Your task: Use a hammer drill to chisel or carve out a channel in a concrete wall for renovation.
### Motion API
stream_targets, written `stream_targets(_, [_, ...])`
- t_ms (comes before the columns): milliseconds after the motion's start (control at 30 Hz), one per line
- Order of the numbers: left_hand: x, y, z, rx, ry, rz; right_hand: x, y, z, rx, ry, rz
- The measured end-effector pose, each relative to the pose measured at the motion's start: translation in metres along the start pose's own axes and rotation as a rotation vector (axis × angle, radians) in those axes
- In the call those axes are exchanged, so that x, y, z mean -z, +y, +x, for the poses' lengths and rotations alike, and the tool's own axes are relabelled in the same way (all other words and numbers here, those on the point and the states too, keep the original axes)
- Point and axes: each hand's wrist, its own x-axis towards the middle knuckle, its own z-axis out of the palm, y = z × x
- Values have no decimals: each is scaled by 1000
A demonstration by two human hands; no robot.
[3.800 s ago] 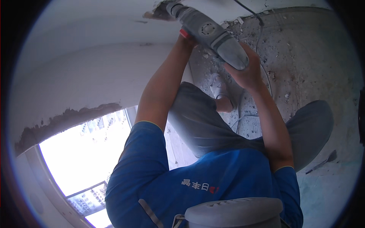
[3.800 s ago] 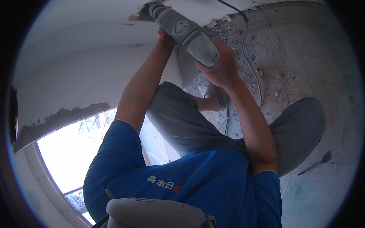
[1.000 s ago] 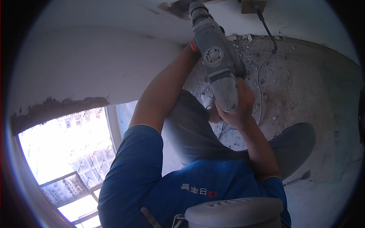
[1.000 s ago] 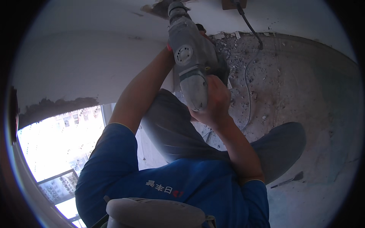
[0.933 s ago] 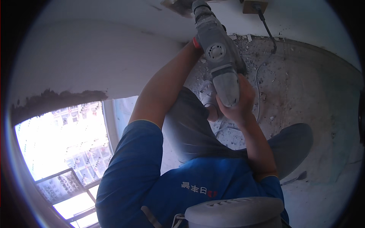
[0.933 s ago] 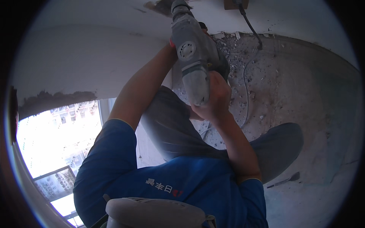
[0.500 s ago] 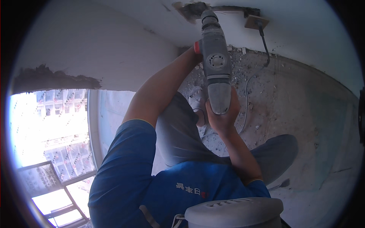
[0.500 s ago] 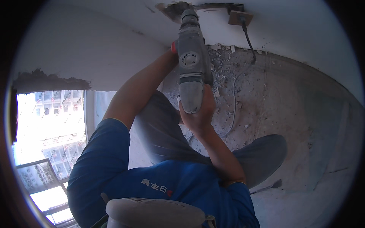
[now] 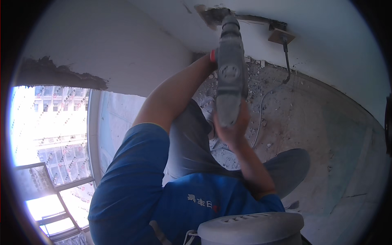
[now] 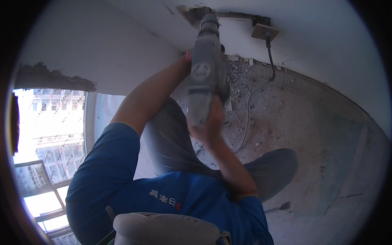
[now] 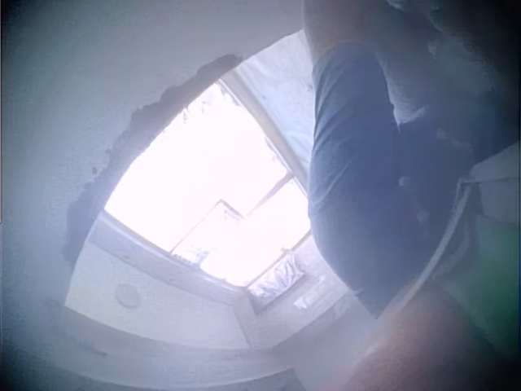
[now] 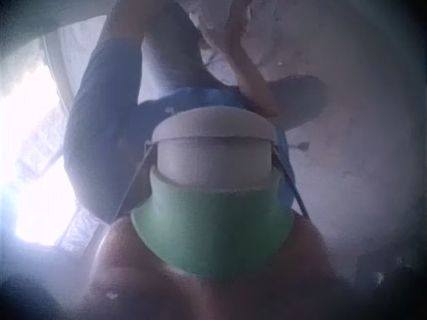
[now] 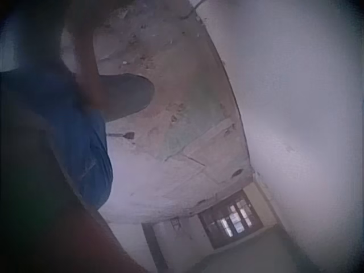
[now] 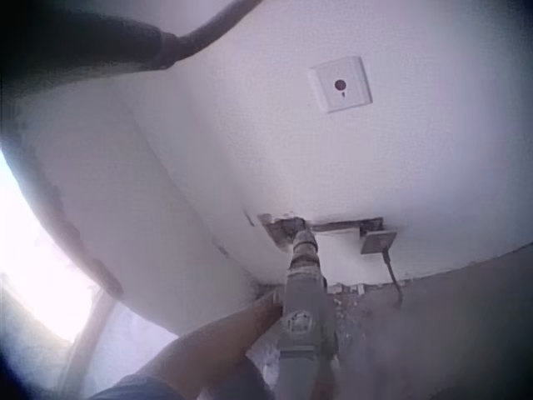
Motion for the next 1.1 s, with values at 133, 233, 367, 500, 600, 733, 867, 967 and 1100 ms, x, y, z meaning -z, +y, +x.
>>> stream_targets(133, [4, 3, -16, 2, 25, 14, -19, -10, -25, -29, 15, 71])
stream_targets(233, [12, 0, -31, -3, 55, 22, -20, -1, -27, -114, 12, 231])
stream_targets(367, [18, -3, -16, -8, 92, 50, -16, 3, -16, -83, 29, 252])
stream_targets(500, [26, -2, 4, 1, 95, 78, -4, 23, -1, -76, 16, 168])
stream_targets(600, [30, 0, 16, 12, 105, 100, 10, 35, 6, -111, -25, 203])
stream_targets(733, [15, -2, 24, 245, 322, -29, 16, 21, 12, 69, -40, -6])
stream_targets(867, [-7, 9, 29, 567, 634, -205, 23, 15, 5, -95, 19, 138])
stream_targets(967, [-14, 5, 28, 589, 706, -350, 15, 9, -1, -119, 40, 180])
stream_targets(1100, [-6, 6, 27, 483, 535, -259, 3, 15, 5, -131, 55, 234])
